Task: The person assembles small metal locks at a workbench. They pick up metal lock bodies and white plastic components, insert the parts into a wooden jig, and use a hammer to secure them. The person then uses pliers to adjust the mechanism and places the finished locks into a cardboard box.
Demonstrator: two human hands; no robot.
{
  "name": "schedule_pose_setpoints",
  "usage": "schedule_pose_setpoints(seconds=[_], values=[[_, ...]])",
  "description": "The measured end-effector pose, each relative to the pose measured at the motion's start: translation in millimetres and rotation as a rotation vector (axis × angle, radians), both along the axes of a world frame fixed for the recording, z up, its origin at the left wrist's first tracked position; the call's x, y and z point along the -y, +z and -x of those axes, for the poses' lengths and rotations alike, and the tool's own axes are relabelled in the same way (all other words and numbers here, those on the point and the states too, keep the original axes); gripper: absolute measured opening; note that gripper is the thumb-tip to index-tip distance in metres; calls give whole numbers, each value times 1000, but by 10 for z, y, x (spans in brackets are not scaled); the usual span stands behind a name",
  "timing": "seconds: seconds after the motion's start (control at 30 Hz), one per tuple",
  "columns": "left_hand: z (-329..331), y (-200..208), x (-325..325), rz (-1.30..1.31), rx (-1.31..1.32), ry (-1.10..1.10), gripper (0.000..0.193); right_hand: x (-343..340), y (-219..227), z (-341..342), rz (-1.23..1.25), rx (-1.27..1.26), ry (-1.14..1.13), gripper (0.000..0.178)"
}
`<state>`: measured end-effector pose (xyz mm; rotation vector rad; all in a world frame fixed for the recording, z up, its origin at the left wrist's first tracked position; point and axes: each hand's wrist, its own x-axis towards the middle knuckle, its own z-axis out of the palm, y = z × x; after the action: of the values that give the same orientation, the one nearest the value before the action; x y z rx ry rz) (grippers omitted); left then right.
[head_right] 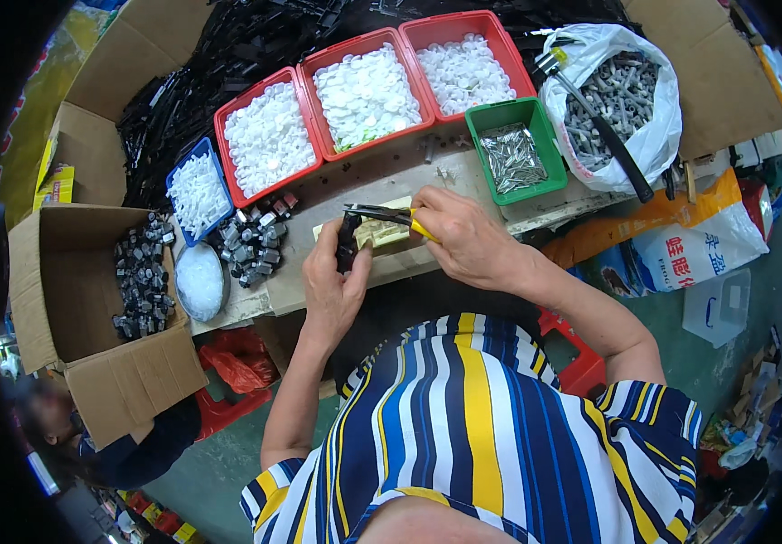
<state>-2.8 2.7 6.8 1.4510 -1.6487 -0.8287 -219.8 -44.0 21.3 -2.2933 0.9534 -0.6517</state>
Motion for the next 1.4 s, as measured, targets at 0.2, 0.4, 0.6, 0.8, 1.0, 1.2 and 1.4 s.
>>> schedule_pose_setpoints(seconds=[0.2,0.4,0.6,0.8,1.0,1.2,1.4], values=[[-86,-129,-36,-65,42,-60,28,-81,-78,-42,9,-40,36,11],[-249,-144,-61,-674,-769,-330,41,-125,16,-12,-46,-97,95,10],[-350,-131,-98,-836,-1065,-421,41,-129,27,-31,-80,-100,149,12],[-826,-180,-403,-817,-440,-222,38,22,-74,-24,-5,-99,113,16],[-1528,-297,-1175,-646,687,28,33,138,-221,106,104,-341,-81,16],[-1390,-17,-862,-386,595,111,22,124,-380,103,220,-444,-155,19],[-951,9,-49,179,652,-42,15,127,-386,88,255,-490,-152,25]])
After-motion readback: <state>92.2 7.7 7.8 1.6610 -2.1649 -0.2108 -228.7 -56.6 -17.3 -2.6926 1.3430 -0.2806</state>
